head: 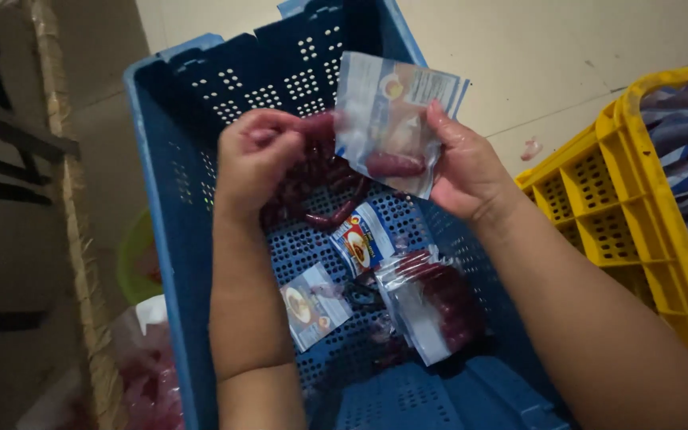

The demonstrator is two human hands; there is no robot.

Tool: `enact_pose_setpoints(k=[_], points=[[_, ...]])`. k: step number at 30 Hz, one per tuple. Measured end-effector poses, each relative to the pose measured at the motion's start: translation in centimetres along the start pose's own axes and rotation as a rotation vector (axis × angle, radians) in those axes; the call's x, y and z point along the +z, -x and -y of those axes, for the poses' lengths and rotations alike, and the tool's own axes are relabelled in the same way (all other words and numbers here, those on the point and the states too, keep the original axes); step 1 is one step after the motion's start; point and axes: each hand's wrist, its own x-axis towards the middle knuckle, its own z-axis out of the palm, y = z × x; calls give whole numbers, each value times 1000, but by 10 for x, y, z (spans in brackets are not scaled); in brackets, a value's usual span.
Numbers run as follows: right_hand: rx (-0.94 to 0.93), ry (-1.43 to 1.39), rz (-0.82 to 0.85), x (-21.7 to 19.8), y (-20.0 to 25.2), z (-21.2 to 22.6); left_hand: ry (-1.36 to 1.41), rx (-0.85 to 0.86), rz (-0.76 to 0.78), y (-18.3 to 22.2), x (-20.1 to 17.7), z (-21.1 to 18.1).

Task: The person takes pieces of meat from a crate and places them into individual clear plastic pouches, one at a time.

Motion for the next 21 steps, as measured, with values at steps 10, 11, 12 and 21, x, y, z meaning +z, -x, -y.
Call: enact_pose_setpoints(k=[10,11,12,21], points=[[-102,94,150,-29,-18,-13,-407,237,191,-13,64,-8],[-98,93,149,-28,-19,-12,-408,233,191,-14,66,-10],[-101,48,163,-27,-20,-11,-395,265,224,-16,69,-12],[99,-219,263,-37,-30,-8,-131,152,75,-13,95,-21]])
